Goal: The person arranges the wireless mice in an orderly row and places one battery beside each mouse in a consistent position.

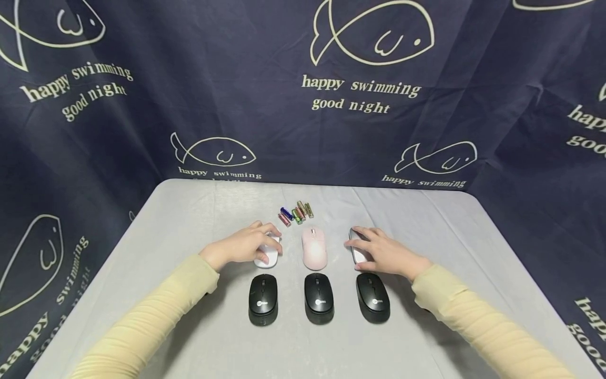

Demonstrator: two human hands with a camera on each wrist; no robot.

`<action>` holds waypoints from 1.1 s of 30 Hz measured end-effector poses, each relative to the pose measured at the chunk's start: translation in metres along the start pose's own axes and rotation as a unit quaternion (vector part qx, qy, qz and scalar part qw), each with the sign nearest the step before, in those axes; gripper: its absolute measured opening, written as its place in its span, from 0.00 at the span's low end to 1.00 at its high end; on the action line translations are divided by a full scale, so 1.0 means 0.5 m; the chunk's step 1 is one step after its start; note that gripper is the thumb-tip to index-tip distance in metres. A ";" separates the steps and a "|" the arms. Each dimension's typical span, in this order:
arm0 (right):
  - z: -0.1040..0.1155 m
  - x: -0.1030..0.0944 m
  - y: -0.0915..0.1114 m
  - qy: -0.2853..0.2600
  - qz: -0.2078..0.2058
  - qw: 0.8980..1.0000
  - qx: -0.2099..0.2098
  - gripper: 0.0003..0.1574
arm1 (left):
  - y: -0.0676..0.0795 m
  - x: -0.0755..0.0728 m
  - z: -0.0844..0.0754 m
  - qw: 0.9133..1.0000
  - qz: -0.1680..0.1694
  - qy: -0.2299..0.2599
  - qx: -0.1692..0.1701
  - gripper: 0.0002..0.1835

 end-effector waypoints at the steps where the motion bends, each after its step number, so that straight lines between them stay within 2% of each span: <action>1: -0.001 0.001 -0.001 -0.002 -0.003 1.000 -0.002 0.34 | 0.000 -0.001 0.000 1.000 -0.001 0.000 0.000 0.19; 15: -0.013 0.015 -0.007 -0.018 -0.030 0.999 -0.031 0.33 | 0.006 -0.010 -0.014 1.000 0.001 0.003 -0.003 0.20; 21: -0.017 0.017 -0.005 -0.028 -0.036 0.998 -0.035 0.34 | 0.004 -0.017 -0.021 1.000 -0.001 -0.019 0.004 0.24; 25: -0.018 0.018 -0.003 -0.033 -0.033 0.998 -0.033 0.34 | -0.005 -0.026 -0.021 0.999 -0.016 -0.036 -0.005 0.21; 33: -0.015 0.014 -0.001 -0.040 -0.039 0.998 -0.038 0.32 | -0.038 -0.037 -0.009 0.994 -0.077 -0.063 -0.045 0.20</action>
Point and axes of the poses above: each hand's wrist, its own y-axis away from the middle knuckle, its own x-axis out of the palm, z = x × y, the point moved 4 cm from there along -y, towards the middle knuckle, and after that the axes turned 2 degrees about -z, right-handed, at the moved point
